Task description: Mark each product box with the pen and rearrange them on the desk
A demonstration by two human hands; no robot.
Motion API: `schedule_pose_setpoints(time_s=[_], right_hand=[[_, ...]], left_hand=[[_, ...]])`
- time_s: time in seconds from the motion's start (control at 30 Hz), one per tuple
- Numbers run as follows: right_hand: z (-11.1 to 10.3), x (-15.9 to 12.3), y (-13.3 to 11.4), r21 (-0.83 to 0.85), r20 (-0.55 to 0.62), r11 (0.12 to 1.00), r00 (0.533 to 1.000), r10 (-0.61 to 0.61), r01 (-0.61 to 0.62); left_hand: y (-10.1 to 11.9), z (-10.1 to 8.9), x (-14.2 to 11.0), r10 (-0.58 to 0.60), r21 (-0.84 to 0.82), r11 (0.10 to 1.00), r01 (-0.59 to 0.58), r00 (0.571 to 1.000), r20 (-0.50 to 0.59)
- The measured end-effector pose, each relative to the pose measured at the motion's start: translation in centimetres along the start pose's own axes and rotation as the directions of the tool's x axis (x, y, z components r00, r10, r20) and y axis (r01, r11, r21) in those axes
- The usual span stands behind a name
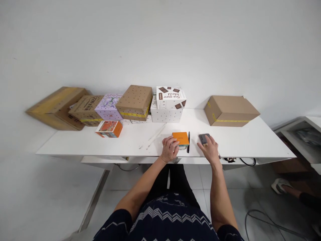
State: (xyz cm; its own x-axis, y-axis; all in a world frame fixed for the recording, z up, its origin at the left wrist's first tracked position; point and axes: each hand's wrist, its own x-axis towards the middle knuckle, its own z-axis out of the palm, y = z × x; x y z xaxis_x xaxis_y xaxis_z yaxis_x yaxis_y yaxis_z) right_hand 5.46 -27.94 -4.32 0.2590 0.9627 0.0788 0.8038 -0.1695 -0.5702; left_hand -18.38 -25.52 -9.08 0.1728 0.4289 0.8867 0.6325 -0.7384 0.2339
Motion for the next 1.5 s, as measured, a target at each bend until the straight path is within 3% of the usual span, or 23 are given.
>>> schedule_pose_setpoints(time_s=[0.07, 0.13, 0.23, 0.33, 0.4, 0.47, 0.53, 0.6, 0.7, 0.83, 0.97, 1.1, 1.17, 1.2, 1.27, 1.33, 1.4, 1.5], right_hand=[[-0.7, -0.1, -2.0, 0.250, 0.179, 0.956, 0.964, -0.199, 0.151], [-0.7, -0.1, -4.2, 0.395, 0.303, 0.890, 0.882, -0.361, 0.229], [0.3, 0.6, -6.8, 0.392, 0.347, 0.860, 0.814, -0.466, 0.326], [1.1, 1.7, -7.8, 0.406, 0.346, 0.849, 0.803, -0.484, 0.337], [1.0, 2.8, -7.6, 0.440, 0.289, 0.839, 0.834, -0.471, 0.321], [0.5, 4.5, -6.9, 0.449, 0.152, 0.838, 0.897, -0.415, 0.311], [-0.1, 6.9, -5.8, 0.426, -0.007, 0.863, 0.955, -0.297, 0.271], [-0.5, 9.6, -4.6, 0.369, -0.139, 0.910, 0.979, -0.147, 0.189], [-0.5, 13.6, -2.9, 0.267, -0.279, 0.963, 0.960, 0.036, 0.042], [0.5, 16.8, -1.2, 0.232, -0.327, 0.970, 0.934, 0.145, -0.070], [1.6, 17.6, -1.1, 0.221, -0.391, 0.972, 0.905, 0.167, -0.084], [1.9, 17.1, -3.8, 0.215, -0.462, 0.976, 0.884, 0.069, 0.036], [1.8, 16.8, -6.3, 0.286, -0.387, 0.952, 0.922, 0.009, 0.111], [1.7, 16.8, -7.8, 0.356, -0.294, 0.927, 0.956, -0.009, 0.119], [1.5, 17.0, -10.7, 0.537, -0.040, 0.844, 0.998, 0.051, -0.022], [1.3, 17.4, -13.3, 0.612, 0.143, 0.778, 0.987, 0.070, -0.144], [1.0, 17.8, -15.3, 0.631, 0.223, 0.754, 0.974, 0.049, -0.182], [0.6, 17.7, -17.0, 0.682, 0.222, 0.711, 0.975, 0.024, -0.173]], left_hand=[[0.0, 0.0, 0.0, -0.001, -0.003, 1.000, 0.001, 1.000, 0.007], [0.0, 0.0, -0.1, -0.002, -0.011, 1.000, 0.002, 1.000, 0.012], [0.0, 0.0, -0.3, -0.017, -0.022, 1.000, 0.017, 1.000, 0.011], [-0.2, 0.0, -0.6, -0.098, -0.086, 0.992, 0.096, 0.995, -0.020], [-0.5, 0.0, -0.8, -0.226, -0.155, 0.965, 0.214, 0.972, -0.066], [-0.9, 0.1, -0.9, -0.378, -0.206, 0.913, 0.351, 0.919, -0.109], [-1.3, 0.4, -1.0, -0.478, -0.225, 0.867, 0.445, 0.870, -0.123], [-1.5, 0.7, -1.1, -0.494, -0.218, 0.857, 0.467, 0.865, -0.089], [-1.6, 0.9, -1.1, -0.450, -0.181, 0.881, 0.437, 0.893, -0.031], [-1.6, 0.9, -1.0, -0.417, -0.136, 0.902, 0.410, 0.908, -0.032], [-1.5, 0.8, -0.9, -0.408, -0.110, 0.909, 0.403, 0.913, -0.023], [-1.6, 0.9, -0.9, -0.419, -0.118, 0.902, 0.415, 0.908, -0.014], [-1.7, 0.9, -1.0, -0.421, -0.130, 0.900, 0.416, 0.907, -0.008], [-1.7, 0.9, -1.0, -0.422, -0.134, 0.899, 0.417, 0.906, -0.008], [-1.7, 0.9, -1.1, -0.426, -0.129, 0.897, 0.422, 0.904, -0.010], [-1.8, 0.9, -1.1, -0.425, -0.119, 0.899, 0.421, 0.905, -0.011], [-1.8, 0.8, -1.1, -0.420, -0.112, 0.902, 0.417, 0.907, -0.008], [-1.8, 0.8, -1.1, -0.428, -0.110, 0.898, 0.426, 0.904, 0.004]])
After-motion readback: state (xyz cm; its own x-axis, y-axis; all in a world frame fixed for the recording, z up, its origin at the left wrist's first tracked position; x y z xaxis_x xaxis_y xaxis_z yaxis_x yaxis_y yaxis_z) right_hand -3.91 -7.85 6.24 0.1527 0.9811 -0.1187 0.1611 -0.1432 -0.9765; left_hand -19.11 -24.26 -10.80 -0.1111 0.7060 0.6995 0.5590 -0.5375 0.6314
